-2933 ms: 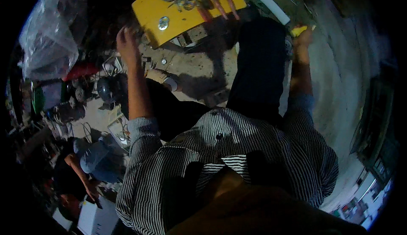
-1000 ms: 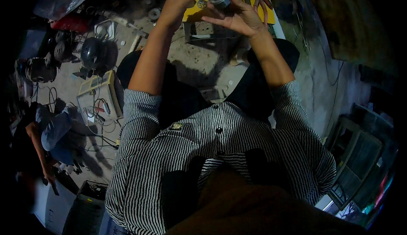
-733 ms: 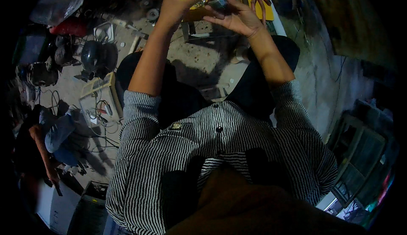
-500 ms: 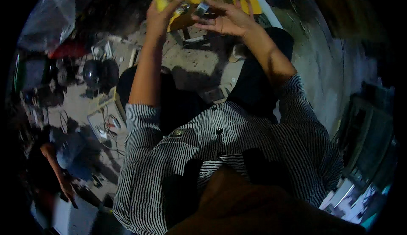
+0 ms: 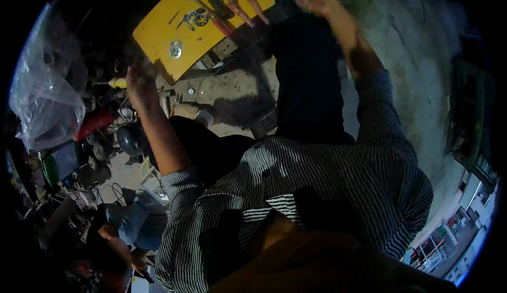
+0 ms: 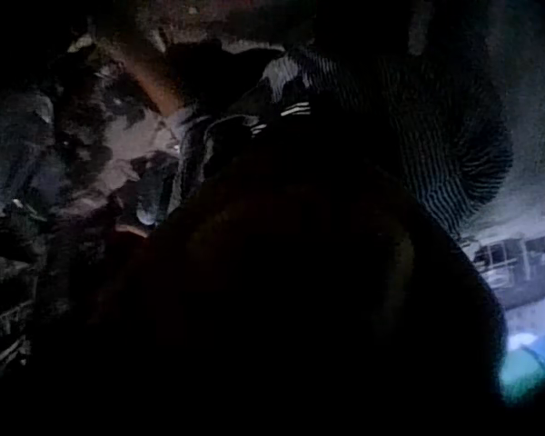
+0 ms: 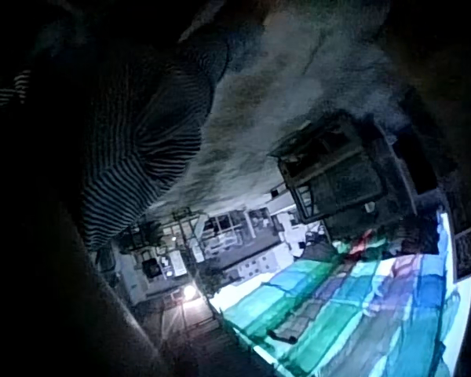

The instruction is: The person disassembles a small electric motor on a yellow workbench, using a screwdriver to remove screws and separate the housing. They manipulate the internal components, including the rotor and stator, and use pliers to adjust parts before reassembling the motor.

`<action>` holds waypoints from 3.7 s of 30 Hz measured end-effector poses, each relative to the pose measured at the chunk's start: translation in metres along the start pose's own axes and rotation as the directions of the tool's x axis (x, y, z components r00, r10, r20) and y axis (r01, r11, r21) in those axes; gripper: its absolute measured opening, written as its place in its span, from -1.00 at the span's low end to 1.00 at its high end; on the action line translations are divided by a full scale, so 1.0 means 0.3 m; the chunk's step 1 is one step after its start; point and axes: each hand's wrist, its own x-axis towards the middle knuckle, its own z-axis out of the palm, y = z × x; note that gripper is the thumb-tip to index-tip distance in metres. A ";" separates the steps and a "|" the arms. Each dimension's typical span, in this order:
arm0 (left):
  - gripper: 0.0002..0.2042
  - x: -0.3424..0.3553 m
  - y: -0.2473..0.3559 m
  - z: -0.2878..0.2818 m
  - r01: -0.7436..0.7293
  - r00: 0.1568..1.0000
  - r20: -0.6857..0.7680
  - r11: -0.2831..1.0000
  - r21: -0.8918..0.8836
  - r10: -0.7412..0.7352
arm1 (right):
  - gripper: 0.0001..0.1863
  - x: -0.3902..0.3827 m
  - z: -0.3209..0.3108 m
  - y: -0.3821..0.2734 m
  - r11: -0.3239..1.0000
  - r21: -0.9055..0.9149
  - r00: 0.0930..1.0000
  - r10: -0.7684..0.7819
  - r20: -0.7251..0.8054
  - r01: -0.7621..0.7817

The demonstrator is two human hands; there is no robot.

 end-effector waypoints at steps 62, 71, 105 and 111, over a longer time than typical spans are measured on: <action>-0.44 -0.058 -0.064 0.027 -0.146 0.980 0.110 0.223 0.964 0.167 | -0.60 -0.002 0.888 0.505 0.021 -0.934 0.934 0.026 0.357 0.356; -0.44 -0.077 -0.099 0.116 -0.124 0.973 0.132 -0.052 0.991 0.190 | -0.52 0.013 0.813 0.796 -0.576 -0.575 0.683 -0.039 0.729 0.581; -0.59 -0.102 -0.104 0.331 -0.181 0.944 0.189 -0.056 0.982 0.269 | -0.55 0.029 0.850 0.488 -0.727 -0.586 0.909 0.128 0.397 0.358; -0.69 -0.108 -0.098 0.342 -0.264 0.933 0.236 0.070 0.962 0.273 | -0.47 0.041 0.818 0.484 -0.678 -0.598 0.878 0.154 0.453 0.427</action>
